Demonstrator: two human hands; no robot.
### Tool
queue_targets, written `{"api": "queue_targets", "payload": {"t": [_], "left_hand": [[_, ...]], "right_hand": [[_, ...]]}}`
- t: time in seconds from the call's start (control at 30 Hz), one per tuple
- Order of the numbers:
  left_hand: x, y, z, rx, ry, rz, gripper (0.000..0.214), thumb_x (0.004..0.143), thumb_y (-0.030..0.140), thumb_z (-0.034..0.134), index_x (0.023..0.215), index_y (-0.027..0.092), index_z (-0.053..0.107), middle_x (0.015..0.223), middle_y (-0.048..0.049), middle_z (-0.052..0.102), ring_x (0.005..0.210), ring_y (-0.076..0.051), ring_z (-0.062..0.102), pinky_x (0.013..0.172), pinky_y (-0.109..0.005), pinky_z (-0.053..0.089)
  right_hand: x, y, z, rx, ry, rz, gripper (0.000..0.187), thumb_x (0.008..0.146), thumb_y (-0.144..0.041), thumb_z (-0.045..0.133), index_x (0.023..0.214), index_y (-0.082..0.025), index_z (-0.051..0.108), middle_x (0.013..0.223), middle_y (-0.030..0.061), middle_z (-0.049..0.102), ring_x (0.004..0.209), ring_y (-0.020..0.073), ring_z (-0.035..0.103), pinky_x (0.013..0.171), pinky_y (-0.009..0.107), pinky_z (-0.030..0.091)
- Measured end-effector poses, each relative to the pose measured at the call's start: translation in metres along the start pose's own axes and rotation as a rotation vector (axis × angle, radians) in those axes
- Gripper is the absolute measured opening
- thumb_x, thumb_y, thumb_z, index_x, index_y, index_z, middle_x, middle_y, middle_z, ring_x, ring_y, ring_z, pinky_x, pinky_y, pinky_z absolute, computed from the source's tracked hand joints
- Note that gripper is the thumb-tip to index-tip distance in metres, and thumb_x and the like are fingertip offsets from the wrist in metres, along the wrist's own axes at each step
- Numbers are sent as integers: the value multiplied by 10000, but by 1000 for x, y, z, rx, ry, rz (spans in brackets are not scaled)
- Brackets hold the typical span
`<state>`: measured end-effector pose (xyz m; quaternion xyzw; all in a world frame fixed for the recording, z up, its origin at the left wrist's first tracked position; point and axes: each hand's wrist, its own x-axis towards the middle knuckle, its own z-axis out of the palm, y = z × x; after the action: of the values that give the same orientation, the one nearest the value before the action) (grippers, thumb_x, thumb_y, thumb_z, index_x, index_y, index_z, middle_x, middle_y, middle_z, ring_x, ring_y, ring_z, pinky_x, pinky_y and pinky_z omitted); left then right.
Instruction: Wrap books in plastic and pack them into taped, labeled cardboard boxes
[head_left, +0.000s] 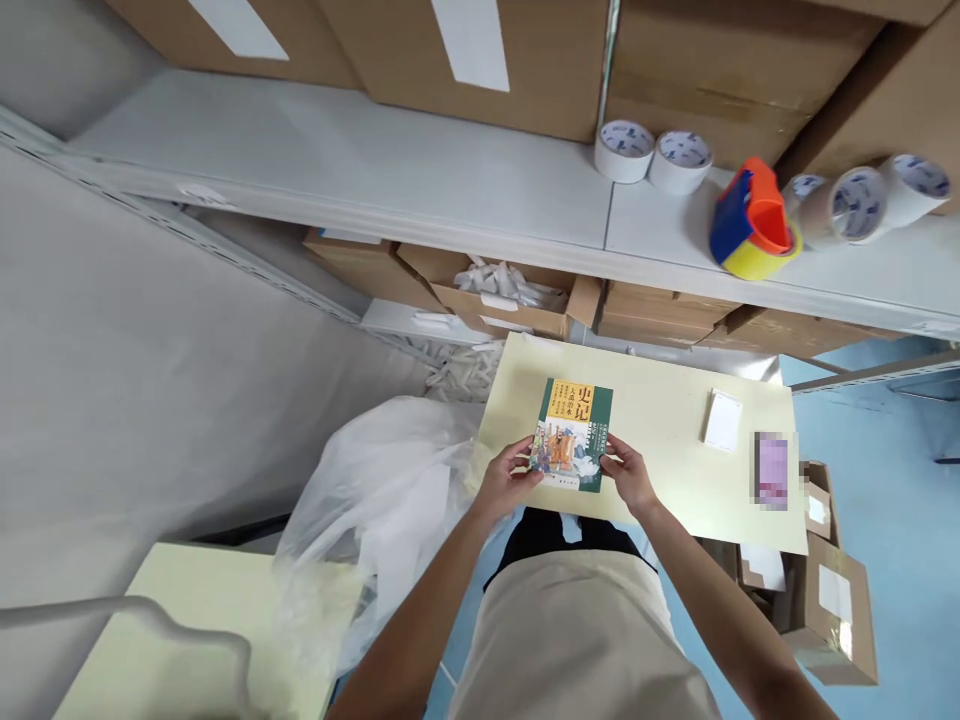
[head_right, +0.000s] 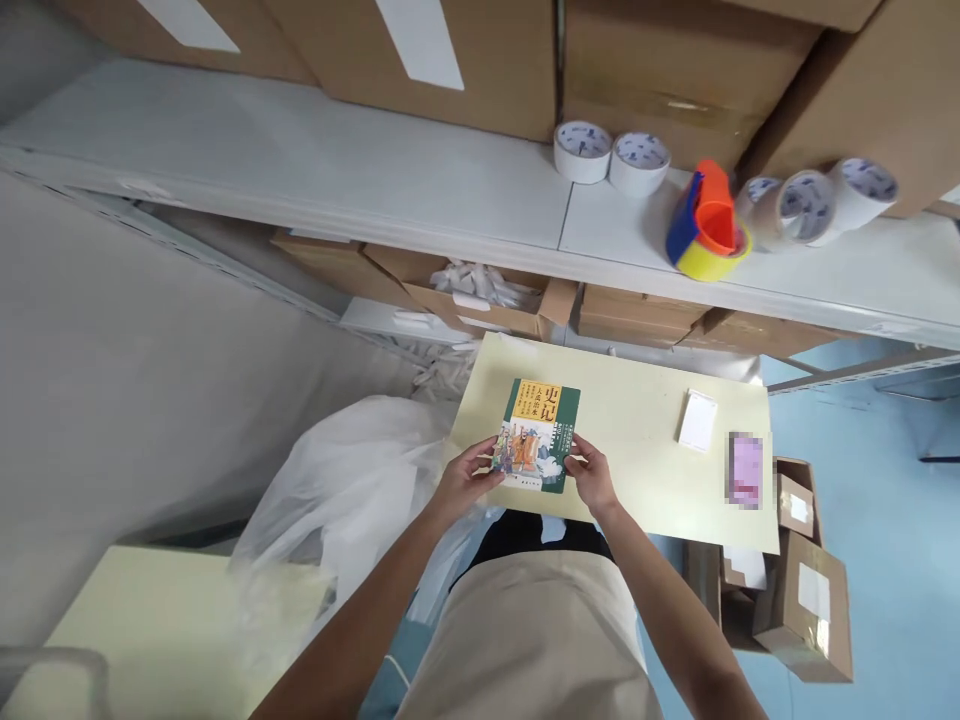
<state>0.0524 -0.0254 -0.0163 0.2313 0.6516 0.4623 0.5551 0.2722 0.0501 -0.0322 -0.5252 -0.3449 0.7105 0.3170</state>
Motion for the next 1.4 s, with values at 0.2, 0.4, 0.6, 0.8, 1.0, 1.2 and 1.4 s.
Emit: {"api": "queue_targets", "payload": {"t": [0.2, 0.4, 0.6, 0.8, 1.0, 1.2, 1.4], "left_hand": [[58, -42, -30, 64, 86, -69, 585, 492, 248, 815, 1061, 173, 701, 941, -37, 648, 737, -134, 576, 683, -284, 518], [94, -72, -56, 308, 116, 39, 553, 602, 167, 726, 1152, 161, 677, 1034, -71, 622, 853, -188, 607, 788, -318, 511], [120, -89, -66, 486, 148, 168, 630, 682, 230, 711, 1298, 188, 587, 1113, -84, 579, 955, -213, 598, 886, -357, 505], [151, -94, -72, 523, 166, 240, 630, 701, 269, 712, 1313, 209, 572, 1103, -75, 551, 894, -187, 597, 860, -345, 537], [161, -93, -75, 502, 149, 272, 607, 704, 270, 706, 1295, 197, 588, 1100, -93, 550, 927, -209, 610, 844, -350, 548], [155, -88, -70, 456, 222, 270, 604, 692, 242, 702, 1278, 170, 572, 1051, -86, 566, 823, -178, 611, 811, -356, 553], [135, -62, -63, 454, 422, 372, 393, 763, 256, 641, 1145, 177, 600, 995, -88, 627, 910, -204, 631, 749, -326, 544]], "right_hand": [[56, 46, 32, -135, 106, 76, 535, 535, -399, 793, 1003, -217, 608, 762, 43, 742, 723, 218, 666, 666, 374, 528], [83, 76, 63, -284, 172, 40, 495, 656, -387, 693, 1109, -221, 581, 916, 55, 735, 808, 192, 659, 752, 370, 546], [113, 76, 84, -616, 270, -47, 555, 699, -350, 657, 1220, -169, 599, 1072, 95, 659, 843, 193, 632, 830, 380, 547], [141, 68, 95, -720, 278, -67, 570, 689, -281, 646, 1249, -183, 606, 1050, 74, 646, 844, 206, 632, 854, 389, 550], [145, 68, 96, -718, 266, -92, 591, 689, -238, 626, 1276, -192, 586, 1072, 73, 645, 856, 207, 638, 881, 392, 547], [141, 61, 100, -602, 295, -23, 591, 684, -226, 639, 1271, -236, 571, 1054, 47, 645, 882, 190, 635, 837, 378, 564], [107, 36, 96, -302, 338, 200, 638, 624, -241, 685, 1247, -253, 547, 943, 1, 605, 687, 129, 588, 655, 307, 533]]}}
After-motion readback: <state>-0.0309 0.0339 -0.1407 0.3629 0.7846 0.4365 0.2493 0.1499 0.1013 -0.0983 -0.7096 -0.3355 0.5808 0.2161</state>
